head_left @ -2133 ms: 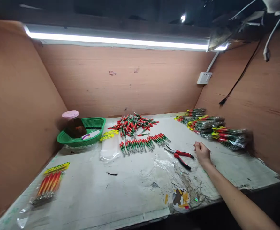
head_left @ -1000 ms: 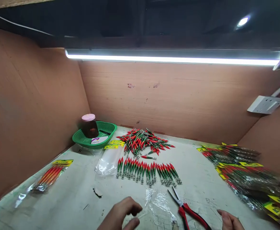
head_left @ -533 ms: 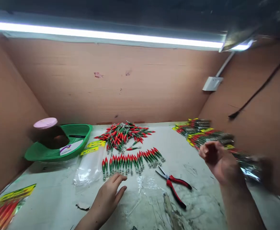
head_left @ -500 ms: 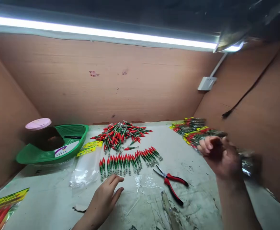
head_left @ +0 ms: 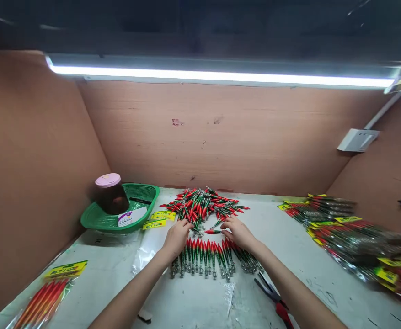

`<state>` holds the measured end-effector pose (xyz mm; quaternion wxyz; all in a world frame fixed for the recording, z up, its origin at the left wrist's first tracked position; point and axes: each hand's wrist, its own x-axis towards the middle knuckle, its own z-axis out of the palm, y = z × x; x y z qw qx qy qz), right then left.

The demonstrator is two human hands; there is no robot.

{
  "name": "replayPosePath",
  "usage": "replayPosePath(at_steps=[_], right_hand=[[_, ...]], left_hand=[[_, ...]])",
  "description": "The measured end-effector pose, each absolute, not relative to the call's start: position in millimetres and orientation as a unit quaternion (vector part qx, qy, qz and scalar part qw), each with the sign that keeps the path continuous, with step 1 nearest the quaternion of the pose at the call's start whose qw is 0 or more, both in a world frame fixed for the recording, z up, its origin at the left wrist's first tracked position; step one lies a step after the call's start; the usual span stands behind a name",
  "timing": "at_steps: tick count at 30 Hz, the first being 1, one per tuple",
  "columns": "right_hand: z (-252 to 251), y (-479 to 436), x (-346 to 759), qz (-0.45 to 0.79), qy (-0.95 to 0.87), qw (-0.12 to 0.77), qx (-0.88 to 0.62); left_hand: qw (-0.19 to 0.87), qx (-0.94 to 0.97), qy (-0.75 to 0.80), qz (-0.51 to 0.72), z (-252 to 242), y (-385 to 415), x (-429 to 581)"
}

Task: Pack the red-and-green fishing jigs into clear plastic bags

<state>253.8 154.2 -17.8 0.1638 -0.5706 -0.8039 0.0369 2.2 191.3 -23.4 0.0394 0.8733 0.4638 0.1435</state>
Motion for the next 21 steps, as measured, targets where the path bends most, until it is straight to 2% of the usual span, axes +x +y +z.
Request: replayPosePath(at_steps=[5,14,21], right_hand=[[-31,186,235,0.039,-0.814,0.089,-0.572],[-28,182,227,0.054,-0.8,0.035,-0.597],[-22,178,224,0.066,-0.801,0.012,-0.595]], left_hand=[[0.003,0.898,0.429,0.092,-23,214,14],[0.023,0.937,0.34,0.077,-18,229,22],[0.056,0.892,0.426,0.14,-1,229,41]])
